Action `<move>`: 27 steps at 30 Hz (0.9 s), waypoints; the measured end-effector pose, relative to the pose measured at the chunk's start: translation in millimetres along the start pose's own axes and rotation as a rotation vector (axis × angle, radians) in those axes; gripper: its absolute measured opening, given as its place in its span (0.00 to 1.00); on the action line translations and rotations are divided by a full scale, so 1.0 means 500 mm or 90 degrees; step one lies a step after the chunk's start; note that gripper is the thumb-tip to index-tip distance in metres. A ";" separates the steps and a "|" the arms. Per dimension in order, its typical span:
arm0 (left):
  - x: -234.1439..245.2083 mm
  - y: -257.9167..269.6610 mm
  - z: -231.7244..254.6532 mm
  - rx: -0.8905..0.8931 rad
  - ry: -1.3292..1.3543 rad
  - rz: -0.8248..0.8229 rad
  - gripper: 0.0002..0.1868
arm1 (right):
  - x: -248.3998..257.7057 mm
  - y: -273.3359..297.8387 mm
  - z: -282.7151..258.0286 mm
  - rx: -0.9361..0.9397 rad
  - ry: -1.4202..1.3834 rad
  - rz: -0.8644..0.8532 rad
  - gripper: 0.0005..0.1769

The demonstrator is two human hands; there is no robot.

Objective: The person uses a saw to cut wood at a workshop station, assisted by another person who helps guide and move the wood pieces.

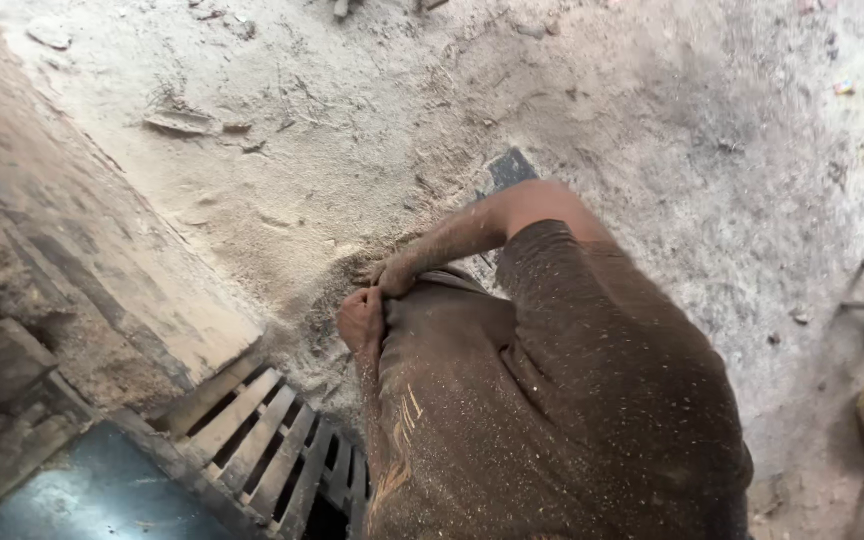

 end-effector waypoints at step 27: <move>0.034 0.129 -0.124 -0.065 0.345 0.119 0.21 | 0.155 0.042 -0.057 0.026 0.209 -0.232 0.20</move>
Point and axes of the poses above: each hand's wrist, its own y-axis away from the middle knuckle, its own x-axis out of the back of the hand, z = x × y, the point moved 3 cm from there along -y, towards the middle knuckle, and after that the axes turned 14 degrees about -z, right-handed, at the moved point
